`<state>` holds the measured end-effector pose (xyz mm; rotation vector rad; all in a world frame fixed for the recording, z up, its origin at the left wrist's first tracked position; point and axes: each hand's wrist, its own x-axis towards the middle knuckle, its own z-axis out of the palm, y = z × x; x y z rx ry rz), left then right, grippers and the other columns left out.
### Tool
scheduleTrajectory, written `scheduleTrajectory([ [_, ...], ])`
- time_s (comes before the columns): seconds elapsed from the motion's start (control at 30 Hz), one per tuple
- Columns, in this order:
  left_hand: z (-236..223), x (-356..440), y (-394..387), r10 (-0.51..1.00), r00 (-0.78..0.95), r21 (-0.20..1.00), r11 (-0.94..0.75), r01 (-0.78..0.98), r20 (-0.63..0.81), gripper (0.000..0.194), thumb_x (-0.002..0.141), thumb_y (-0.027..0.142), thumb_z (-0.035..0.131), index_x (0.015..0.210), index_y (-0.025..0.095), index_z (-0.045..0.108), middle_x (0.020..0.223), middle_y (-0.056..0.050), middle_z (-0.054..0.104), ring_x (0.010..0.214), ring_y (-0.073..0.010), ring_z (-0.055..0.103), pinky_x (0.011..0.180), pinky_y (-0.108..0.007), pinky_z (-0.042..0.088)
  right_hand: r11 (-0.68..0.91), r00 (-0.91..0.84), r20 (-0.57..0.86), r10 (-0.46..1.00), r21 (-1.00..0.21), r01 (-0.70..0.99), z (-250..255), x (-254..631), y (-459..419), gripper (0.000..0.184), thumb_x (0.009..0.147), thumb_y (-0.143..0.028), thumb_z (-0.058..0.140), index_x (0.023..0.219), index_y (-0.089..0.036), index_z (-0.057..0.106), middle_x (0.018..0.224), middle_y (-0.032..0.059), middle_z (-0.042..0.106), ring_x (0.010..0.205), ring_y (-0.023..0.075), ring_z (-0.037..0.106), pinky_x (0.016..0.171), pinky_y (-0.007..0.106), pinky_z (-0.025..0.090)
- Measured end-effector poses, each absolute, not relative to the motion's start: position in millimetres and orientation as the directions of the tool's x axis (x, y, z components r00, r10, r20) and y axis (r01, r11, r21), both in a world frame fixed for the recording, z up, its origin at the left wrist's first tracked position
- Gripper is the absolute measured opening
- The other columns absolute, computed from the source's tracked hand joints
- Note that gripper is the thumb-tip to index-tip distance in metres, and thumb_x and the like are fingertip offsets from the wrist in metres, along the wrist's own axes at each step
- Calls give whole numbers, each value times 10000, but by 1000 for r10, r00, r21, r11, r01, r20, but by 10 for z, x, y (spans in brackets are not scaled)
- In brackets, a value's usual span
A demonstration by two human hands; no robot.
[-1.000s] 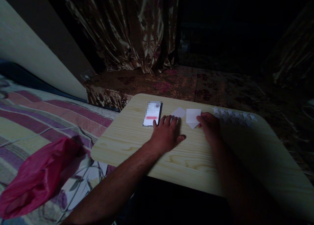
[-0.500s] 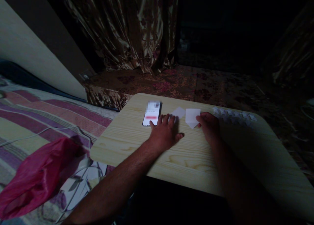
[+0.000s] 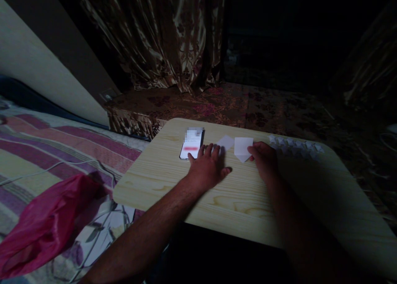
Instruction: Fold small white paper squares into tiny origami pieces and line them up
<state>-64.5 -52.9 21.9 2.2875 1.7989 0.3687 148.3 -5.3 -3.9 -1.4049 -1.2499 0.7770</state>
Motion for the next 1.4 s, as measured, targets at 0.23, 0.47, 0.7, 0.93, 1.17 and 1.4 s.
scheduleTrajectory([
  [0.23, 191, -649, -503, 970, 226, 333, -242, 911, 86, 846, 778, 653, 529, 1482, 270, 262, 1570, -142, 266, 1410, -441, 214, 1012, -767, 198, 109, 243, 179, 953, -955, 275, -72, 1497, -44, 223, 734, -387, 650, 757, -166, 631, 483, -40, 571, 446, 113, 513, 459, 222, 370],
  [0.47, 208, -650, -539, 968, 217, 317, -248, 915, 129, 830, 782, 642, 535, 1475, 257, 291, 1560, -140, 293, 1409, -424, 231, 1040, -735, 200, 95, 247, 175, 953, -948, 305, -9, 1482, -72, 217, 732, -382, 645, 755, -166, 637, 486, -36, 577, 454, 113, 517, 453, 216, 361],
  [0.7, 287, -515, -299, 959, 161, 638, -277, 719, 234, 623, 832, 479, 552, 1362, 165, 464, 1325, -165, 572, 1175, -281, 555, 994, -413, 431, 96, 271, 159, 949, -968, 231, -7, 1460, -60, 210, 701, -369, 659, 746, -168, 622, 465, -44, 562, 437, 113, 503, 455, 223, 358],
  [0.93, 186, -128, 180, 998, -7, 997, 66, 51, -66, 206, 712, 317, 664, 825, 146, 641, 769, -69, 670, 615, -135, 580, 567, -260, 445, 82, 232, 140, 963, -966, 244, 17, 1473, -72, 223, 708, -386, 652, 754, -170, 624, 468, -46, 557, 427, 111, 478, 433, 225, 337],
  [1.17, 87, -103, 124, 998, 11, 962, 67, -265, -66, 179, 614, 224, 725, 744, 135, 640, 611, -1, 611, 498, -83, 496, 492, -218, 379, 79, 241, 149, 959, -957, 279, 6, 1458, -60, 223, 703, -394, 641, 742, -175, 623, 486, -38, 567, 445, 120, 512, 439, 222, 361],
  [1.4, 19, -143, 162, 1000, 18, 974, -17, -224, 22, 217, 620, 251, 734, 789, 131, 666, 623, 4, 621, 503, -79, 496, 501, -212, 389, 80, 200, 138, 970, -958, 275, 23, 1430, -69, 172, 684, -347, 653, 708, -183, 609, 517, -35, 585, 449, 112, 514, 438, 215, 374],
])
